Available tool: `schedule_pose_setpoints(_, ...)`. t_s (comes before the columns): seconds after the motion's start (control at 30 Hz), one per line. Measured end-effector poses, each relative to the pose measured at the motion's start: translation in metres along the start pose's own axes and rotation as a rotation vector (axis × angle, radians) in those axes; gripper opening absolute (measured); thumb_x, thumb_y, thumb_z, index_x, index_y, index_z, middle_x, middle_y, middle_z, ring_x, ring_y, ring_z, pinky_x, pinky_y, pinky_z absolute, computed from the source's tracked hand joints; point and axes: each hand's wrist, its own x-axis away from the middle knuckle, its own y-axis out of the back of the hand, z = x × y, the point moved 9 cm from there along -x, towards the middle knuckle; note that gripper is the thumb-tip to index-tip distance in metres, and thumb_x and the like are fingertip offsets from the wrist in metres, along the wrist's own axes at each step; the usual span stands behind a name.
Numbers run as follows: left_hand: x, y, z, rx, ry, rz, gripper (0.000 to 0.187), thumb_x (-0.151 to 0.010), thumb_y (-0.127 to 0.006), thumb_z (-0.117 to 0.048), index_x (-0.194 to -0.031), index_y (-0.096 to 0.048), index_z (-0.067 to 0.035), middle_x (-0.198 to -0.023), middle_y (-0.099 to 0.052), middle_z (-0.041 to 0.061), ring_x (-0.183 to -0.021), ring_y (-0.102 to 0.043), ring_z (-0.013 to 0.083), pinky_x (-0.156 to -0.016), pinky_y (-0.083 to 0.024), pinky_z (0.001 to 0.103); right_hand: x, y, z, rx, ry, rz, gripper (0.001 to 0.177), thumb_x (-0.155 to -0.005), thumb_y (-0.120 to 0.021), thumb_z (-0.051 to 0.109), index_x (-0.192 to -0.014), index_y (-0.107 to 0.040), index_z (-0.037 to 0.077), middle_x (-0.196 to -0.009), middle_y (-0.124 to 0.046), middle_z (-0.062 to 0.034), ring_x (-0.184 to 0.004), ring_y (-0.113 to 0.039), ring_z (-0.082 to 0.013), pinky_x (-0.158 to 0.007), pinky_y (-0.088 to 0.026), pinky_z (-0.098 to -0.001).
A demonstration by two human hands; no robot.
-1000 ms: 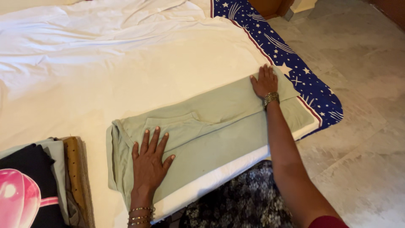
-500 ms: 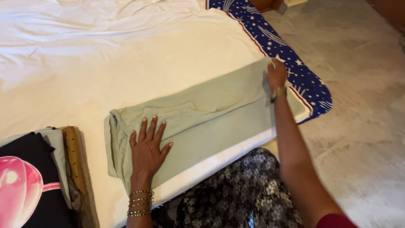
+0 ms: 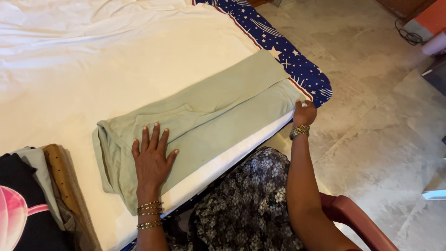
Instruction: The person folds a light green polo shirt on a bed, smoothing the fabric by hand and folding the sleeves and body into a rectangle.
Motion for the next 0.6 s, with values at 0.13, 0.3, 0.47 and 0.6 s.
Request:
schedule_pose_setpoints(0.13, -0.002, -0.004, 0.004, 0.009, 0.005, 0.014, 0.064, -0.092, -0.063, -0.047, -0.148, -0.053, -0.017, -0.164, -0.037, 0.008, -0.153, -0.026, 0.0322, -0.120, -0.016, 0.055, 0.001, 0.016, 0.018, 0.167, 0.089, -0.166, 0.046, -0.082, -0.086, 0.035, -0.111, -0.073, 0.002, -0.110, -0.064, -0.0206, -0.092, -0.068, -0.0353, -0.078, -0.054, -0.0463)
schedule_pose_setpoints(0.3, -0.003, -0.004, 0.006, 0.028, 0.027, 0.024, 0.062, -0.090, -0.064, -0.043, -0.146, -0.055, -0.019, -0.163, -0.039, 0.007, -0.153, -0.027, 0.0309, -0.119, -0.017, 0.054, -0.009, 0.009, 0.017, 0.212, 0.047, -0.124, 0.040, -0.080, -0.086, 0.036, -0.103, -0.074, 0.005, -0.105, -0.066, -0.0199, -0.096, -0.066, -0.0362, -0.082, -0.053, -0.0484)
schedule_pose_setpoints(0.47, -0.005, -0.001, 0.005, 0.023, 0.041, 0.030, 0.060, -0.089, -0.066, -0.041, -0.144, -0.056, -0.020, -0.162, -0.040, 0.005, -0.152, -0.028, 0.0301, -0.118, -0.018, 0.053, -0.006, 0.011, 0.042, -0.042, 0.118, -0.155, 0.020, -0.081, -0.083, 0.018, -0.090, -0.074, 0.002, -0.086, -0.074, -0.0129, -0.075, -0.071, -0.0271, -0.072, -0.055, -0.0396)
schedule_pose_setpoints(0.6, -0.005, -0.001, 0.005, 0.024, 0.049, 0.042, 0.061, -0.088, -0.067, -0.041, -0.144, -0.056, -0.020, -0.162, -0.039, 0.005, -0.152, -0.028, 0.0297, -0.118, -0.018, 0.053, 0.004, 0.008, 0.062, -0.121, 0.150, -0.119, 0.019, -0.081, -0.085, 0.011, -0.085, -0.072, -0.002, -0.079, -0.071, -0.0108, -0.066, -0.066, -0.0207, -0.062, -0.052, -0.0345)
